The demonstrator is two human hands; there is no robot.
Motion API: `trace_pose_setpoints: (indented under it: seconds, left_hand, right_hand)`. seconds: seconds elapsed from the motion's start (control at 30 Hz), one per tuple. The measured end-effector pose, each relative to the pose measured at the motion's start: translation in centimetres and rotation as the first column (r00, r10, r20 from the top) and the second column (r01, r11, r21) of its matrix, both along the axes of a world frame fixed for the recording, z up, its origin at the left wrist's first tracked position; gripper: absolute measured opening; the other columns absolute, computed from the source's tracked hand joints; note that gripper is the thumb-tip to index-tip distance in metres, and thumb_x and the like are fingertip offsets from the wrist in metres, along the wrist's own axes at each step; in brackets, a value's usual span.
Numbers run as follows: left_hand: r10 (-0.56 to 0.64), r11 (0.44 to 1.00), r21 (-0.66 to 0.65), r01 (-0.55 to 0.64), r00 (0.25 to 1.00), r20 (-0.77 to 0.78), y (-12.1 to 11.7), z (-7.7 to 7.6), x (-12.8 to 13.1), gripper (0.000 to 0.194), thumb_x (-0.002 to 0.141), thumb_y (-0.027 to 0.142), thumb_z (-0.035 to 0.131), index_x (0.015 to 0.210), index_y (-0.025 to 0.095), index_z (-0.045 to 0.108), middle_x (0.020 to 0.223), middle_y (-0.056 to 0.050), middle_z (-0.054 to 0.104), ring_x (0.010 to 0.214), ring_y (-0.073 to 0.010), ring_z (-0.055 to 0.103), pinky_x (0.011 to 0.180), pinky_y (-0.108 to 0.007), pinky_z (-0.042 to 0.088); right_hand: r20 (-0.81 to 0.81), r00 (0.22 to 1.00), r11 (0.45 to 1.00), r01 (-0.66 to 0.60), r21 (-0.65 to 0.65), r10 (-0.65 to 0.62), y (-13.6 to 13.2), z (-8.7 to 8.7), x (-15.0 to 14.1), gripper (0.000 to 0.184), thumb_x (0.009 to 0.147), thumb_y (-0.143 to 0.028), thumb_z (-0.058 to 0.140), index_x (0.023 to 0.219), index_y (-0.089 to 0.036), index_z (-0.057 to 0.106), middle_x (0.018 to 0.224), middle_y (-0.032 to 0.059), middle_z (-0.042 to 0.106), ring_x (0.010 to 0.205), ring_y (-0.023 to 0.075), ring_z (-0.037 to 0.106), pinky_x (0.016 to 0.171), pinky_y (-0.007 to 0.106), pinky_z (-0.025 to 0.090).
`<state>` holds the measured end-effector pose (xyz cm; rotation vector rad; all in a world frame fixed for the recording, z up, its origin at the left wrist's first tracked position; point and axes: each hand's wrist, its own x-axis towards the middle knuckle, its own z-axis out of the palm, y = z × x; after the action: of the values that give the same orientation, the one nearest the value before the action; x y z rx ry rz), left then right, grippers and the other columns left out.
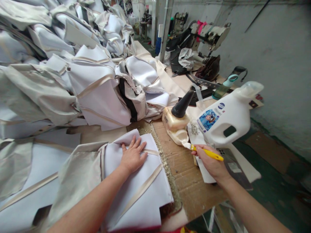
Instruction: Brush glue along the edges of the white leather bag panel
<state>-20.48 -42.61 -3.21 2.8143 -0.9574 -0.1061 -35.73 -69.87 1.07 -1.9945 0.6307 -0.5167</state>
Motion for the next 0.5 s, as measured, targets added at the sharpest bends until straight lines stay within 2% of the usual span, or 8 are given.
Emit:
trace_pose_setpoints:
  seconds: [0.07,0.13,0.23,0.33,0.4,0.5]
  left_hand:
    - [-0.001,1.000,-0.006,0.001,1.000,0.008,0.0,-0.1,0.0,0.051,0.087,0.050,0.035,0.135,0.034,0.037,0.148,0.002,0.019,0.138,-0.0275,0.004,0.095,-0.072,0.010]
    - [0.000,1.000,-0.005,0.000,1.000,0.010,0.0,-0.1,0.0,0.051,0.087,0.050,0.035,0.135,0.034,0.037,0.148,0.002,0.019,0.138,-0.0283,0.004,0.095,-0.072,0.009]
    - [0.009,1.000,0.007,-0.009,1.000,-0.002,-0.1,0.1,-0.1,0.052,0.087,0.050,0.035,0.136,0.033,0.037,0.148,0.002,0.018,0.138,-0.0288,0.003,0.097,-0.071,0.008]
    - [0.009,1.000,0.008,-0.009,1.000,-0.011,-0.1,0.2,-0.1,0.052,0.087,0.049,0.035,0.136,0.033,0.037,0.148,0.002,0.018,0.138,-0.0278,0.003,0.097,-0.071,0.009]
    - [0.002,1.000,0.001,-0.002,1.000,-0.005,0.0,0.1,-0.1,0.052,0.087,0.050,0.035,0.136,0.033,0.037,0.148,0.002,0.018,0.138,-0.0274,0.004,0.096,-0.071,0.010]
    - [0.000,1.000,-0.012,0.000,1.000,0.009,0.1,-0.1,0.0,0.051,0.087,0.050,0.034,0.135,0.034,0.038,0.148,0.002,0.019,0.138,-0.0272,0.005,0.094,-0.072,0.011]
  right_hand:
    - [-0.009,1.000,1.000,0.022,0.003,-0.022,-0.1,0.3,-0.4,0.028,0.078,-0.043,0.054,0.082,-0.018,0.066,0.072,0.0042,0.068,0.071,0.0193,0.061,0.067,0.029,0.048]
    - [0.054,0.998,0.999,0.040,0.021,-0.041,-0.3,0.4,-0.2,0.028,0.079,-0.042,0.056,0.090,-0.019,0.066,0.077,0.0042,0.069,0.074,0.0193,0.062,0.070,0.029,0.048]
    - [0.122,0.992,0.997,-0.039,0.072,0.030,-0.3,0.0,0.5,0.034,0.077,-0.042,0.061,0.101,-0.018,0.063,0.087,0.0060,0.069,0.084,0.0211,0.063,0.080,0.033,0.048]
    - [0.080,0.987,0.966,-0.152,0.208,0.138,0.1,-0.7,0.3,0.043,0.074,-0.044,0.066,0.105,-0.016,0.061,0.091,0.0086,0.070,0.090,0.0235,0.064,0.086,0.036,0.047]
    - [0.055,0.986,0.939,-0.164,0.302,0.155,0.4,-1.0,-0.5,0.046,0.073,-0.046,0.067,0.106,-0.016,0.059,0.093,0.0100,0.070,0.092,0.0247,0.063,0.088,0.038,0.046]
    - [0.020,0.989,0.932,-0.144,0.332,0.146,0.4,-1.2,-1.7,0.043,0.072,-0.045,0.069,0.103,-0.017,0.060,0.094,0.0092,0.069,0.092,0.0246,0.063,0.084,0.036,0.047]
